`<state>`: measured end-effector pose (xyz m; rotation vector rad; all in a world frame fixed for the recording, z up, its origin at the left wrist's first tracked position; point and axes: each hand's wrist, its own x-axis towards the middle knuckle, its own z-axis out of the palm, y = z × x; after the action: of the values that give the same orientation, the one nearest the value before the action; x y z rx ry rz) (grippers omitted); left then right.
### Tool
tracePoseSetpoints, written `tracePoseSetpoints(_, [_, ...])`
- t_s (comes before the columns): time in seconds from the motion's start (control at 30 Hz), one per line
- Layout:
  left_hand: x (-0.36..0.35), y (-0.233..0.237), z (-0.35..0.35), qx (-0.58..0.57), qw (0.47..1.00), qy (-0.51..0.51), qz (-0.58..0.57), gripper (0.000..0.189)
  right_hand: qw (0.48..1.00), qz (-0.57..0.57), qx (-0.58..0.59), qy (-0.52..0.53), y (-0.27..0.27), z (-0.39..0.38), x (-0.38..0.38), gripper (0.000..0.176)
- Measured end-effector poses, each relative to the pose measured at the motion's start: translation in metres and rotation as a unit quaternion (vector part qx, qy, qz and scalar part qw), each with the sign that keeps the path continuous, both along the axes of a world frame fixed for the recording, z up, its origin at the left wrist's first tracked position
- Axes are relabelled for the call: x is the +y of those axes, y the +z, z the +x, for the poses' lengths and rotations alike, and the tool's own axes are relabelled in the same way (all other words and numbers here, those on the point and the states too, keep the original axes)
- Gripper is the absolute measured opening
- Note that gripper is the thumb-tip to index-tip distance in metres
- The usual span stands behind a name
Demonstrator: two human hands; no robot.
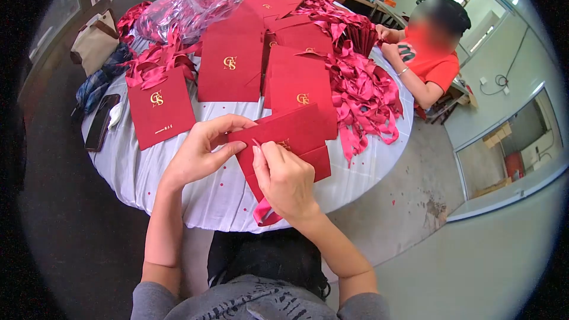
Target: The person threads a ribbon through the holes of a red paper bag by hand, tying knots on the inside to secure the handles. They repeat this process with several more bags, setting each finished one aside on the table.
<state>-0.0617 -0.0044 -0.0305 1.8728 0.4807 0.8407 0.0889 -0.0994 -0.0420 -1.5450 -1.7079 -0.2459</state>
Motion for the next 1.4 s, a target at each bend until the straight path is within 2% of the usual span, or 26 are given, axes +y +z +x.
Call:
tracePoseSetpoints(0.2, [-0.01, 0.008, 0.005, 0.003, 0.999, 0.014, 0.032, 0.029, 0.999, 0.023, -0.032, -0.003, 0.001, 0.001, -0.005, 0.018])
tracePoseSetpoints(0.4, [-0.022, 0.013, 0.011, -0.029, 0.995, 0.029, 0.087, 0.029, 0.999, -0.003, 0.038, 0.009, 0.009, -0.001, -0.018, 0.016])
tracePoseSetpoints(0.57, [-0.034, 0.024, 0.015, -0.032, 0.985, 0.049, 0.161, 0.027, 0.987, -0.023, 0.154, 0.033, 0.017, -0.001, -0.027, 0.019])
tracePoseSetpoints(0.73, [-0.046, 0.029, 0.023, -0.026, 0.963, 0.056, 0.261, 0.025, 0.975, 0.011, 0.22, 0.04, 0.012, -0.003, -0.03, 0.018])
tracePoseSetpoints(0.83, [-0.048, 0.031, 0.028, -0.02, 0.961, 0.045, 0.274, 0.026, 0.962, 0.025, 0.269, 0.037, 0.008, -0.006, -0.031, 0.016])
tracePoseSetpoints(0.9, [-0.051, 0.032, 0.03, -0.014, 0.958, 0.037, 0.284, 0.028, 0.933, -0.012, 0.356, 0.058, 0.008, -0.005, -0.032, 0.019])
tracePoseSetpoints(1.03, [-0.058, 0.032, 0.034, 0.01, 0.955, 0.056, 0.292, 0.031, 0.91, -0.046, 0.398, 0.104, 0.01, 0.005, -0.032, 0.021])
tracePoseSetpoints(1.17, [-0.057, 0.034, 0.035, 0.028, 0.951, 0.07, 0.301, 0.032, 0.935, -0.072, 0.329, 0.107, 0.014, 0.014, -0.037, 0.021])
tracePoseSetpoints(1.2, [-0.055, 0.034, 0.035, 0.015, 0.944, 0.067, 0.323, 0.031, 0.956, -0.045, 0.276, 0.089, 0.013, 0.015, -0.037, 0.017])
tracePoseSetpoints(1.23, [-0.055, 0.035, 0.034, 0.015, 0.943, 0.069, 0.324, 0.031, 0.956, -0.045, 0.275, 0.092, 0.014, 0.015, -0.039, 0.017])
tracePoseSetpoints(1.3, [-0.056, 0.037, 0.032, 0.033, 0.959, 0.08, 0.27, 0.029, 0.962, 0.012, 0.272, 0.028, 0.018, 0.014, -0.043, 0.012])
tracePoseSetpoints(1.4, [-0.058, 0.036, 0.032, 0.025, 0.965, 0.099, 0.242, 0.028, 0.963, 0.05, 0.256, 0.063, 0.015, 0.017, -0.04, 0.012])
